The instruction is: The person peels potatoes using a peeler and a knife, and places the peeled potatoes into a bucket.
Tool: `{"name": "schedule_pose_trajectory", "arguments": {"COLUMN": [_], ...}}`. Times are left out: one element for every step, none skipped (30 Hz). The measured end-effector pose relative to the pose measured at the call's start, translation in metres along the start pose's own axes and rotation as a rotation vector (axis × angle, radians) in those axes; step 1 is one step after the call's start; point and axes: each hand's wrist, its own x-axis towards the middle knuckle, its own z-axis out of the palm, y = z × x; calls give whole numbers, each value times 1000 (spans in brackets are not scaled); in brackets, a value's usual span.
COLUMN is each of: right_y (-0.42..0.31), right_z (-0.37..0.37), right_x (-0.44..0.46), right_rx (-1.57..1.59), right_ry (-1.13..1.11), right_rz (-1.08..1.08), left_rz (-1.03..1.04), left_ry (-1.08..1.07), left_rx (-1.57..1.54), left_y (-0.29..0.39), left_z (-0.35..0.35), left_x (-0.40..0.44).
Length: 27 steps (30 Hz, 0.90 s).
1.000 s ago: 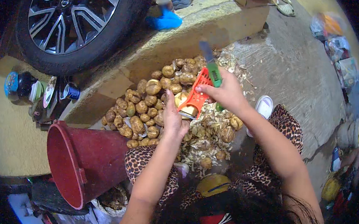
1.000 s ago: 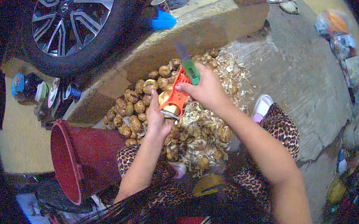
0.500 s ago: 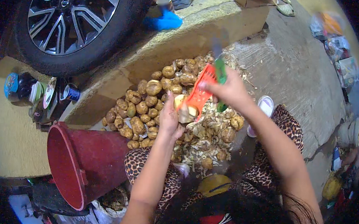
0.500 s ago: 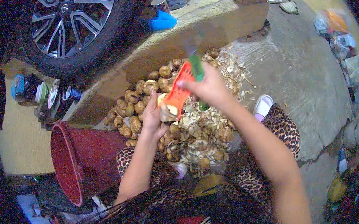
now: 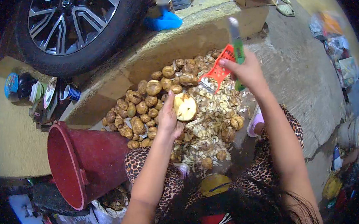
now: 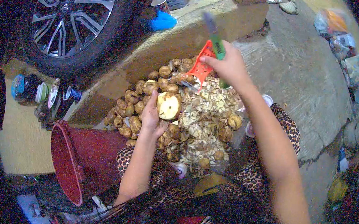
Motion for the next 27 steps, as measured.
{"name": "schedule_pose_trajectory", "arguments": {"right_y": [1, 16, 12, 6, 2, 3, 4, 5, 0, -7, -12, -15, -16, -14, -7, 0, 6, 5, 4, 3, 2, 3, 3, 12, 0, -15, -24], "right_z": [-4, -3, -3, -5, -5, -3, 0, 2, 8, 18, 27, 34, 42, 47, 50, 53, 54, 49, 40, 32, 23, 13, 8, 14, 19, 26, 30], "right_x": [3, 8, 7, 3, 1, 0, 0, -1, -5, -13, -21, -27, -32, -35, -34, -31, -28, -23, -17, -10, -3, 6, 10, 8, -4, -21, -30], "right_rx": [133, -115, 26, 166, 306, 317, 327, 340, 324, 309, 294, 244, 193, 142, 125, 107, 88, 21, -46, -114, 7, 130, 254, 118, 175, 230, 284], "right_ry": [-58, 75, 7, -60, -127, -114, -102, -90, -132, -175, -218, -203, -188, -172, -146, -120, -93, -1, 91, 181, 174, 170, 166, 141, -16, -173, -330], "right_rz": [123, -223, -117, -8, 102, 110, 118, 126, 144, 161, 178, 107, 37, -31, -106, -182, -258, -279, -298, -317, -211, -107, -2, -36, 37, 112, 189], "left_rz": [-5, -11, -18, -28, -50, -71, -91, -98, -107, -115, -100, -85, -71, -70, -63, -55, -47, -48, -49, -50, -47, -43, -38, -51, -54, -59, -66], "left_ry": [0, 4, 6, 9, -7, -22, -37, -40, -43, -45, 16, 76, 137, 44, 40, 36, 31, 27, 25, 23, 18, 10, 2, -30, -8, 15, 38], "left_rx": [-12, -38, -63, -88, -109, -130, -152, -168, -189, -209, -171, -131, -91, -91, -72, -53, -33, -35, -38, -42, -48, -50, -50, -63, -85, -106, -127], "left_y": [0, 2, 5, 6, 6, 6, 6, 3, 3, 1, -1, -3, -4, -10, -9, -7, -5, -2, 0, 1, 1, 1, 2, 3, 4, 4, 4], "left_z": [0, 2, 6, 9, 7, 5, 3, 3, 6, 11, 17, 23, 27, 11, 11, 11, 12, 13, 14, 14, 14, 13, 12, 8, 9, 11, 12], "left_x": [0, -2, -4, -5, -4, -1, 0, -1, -3, -4, -6, -8, -9, -2, -2, -3, -4, -5, -7, -9, -12, -14, -15, -12, -10, -8, -7]}}
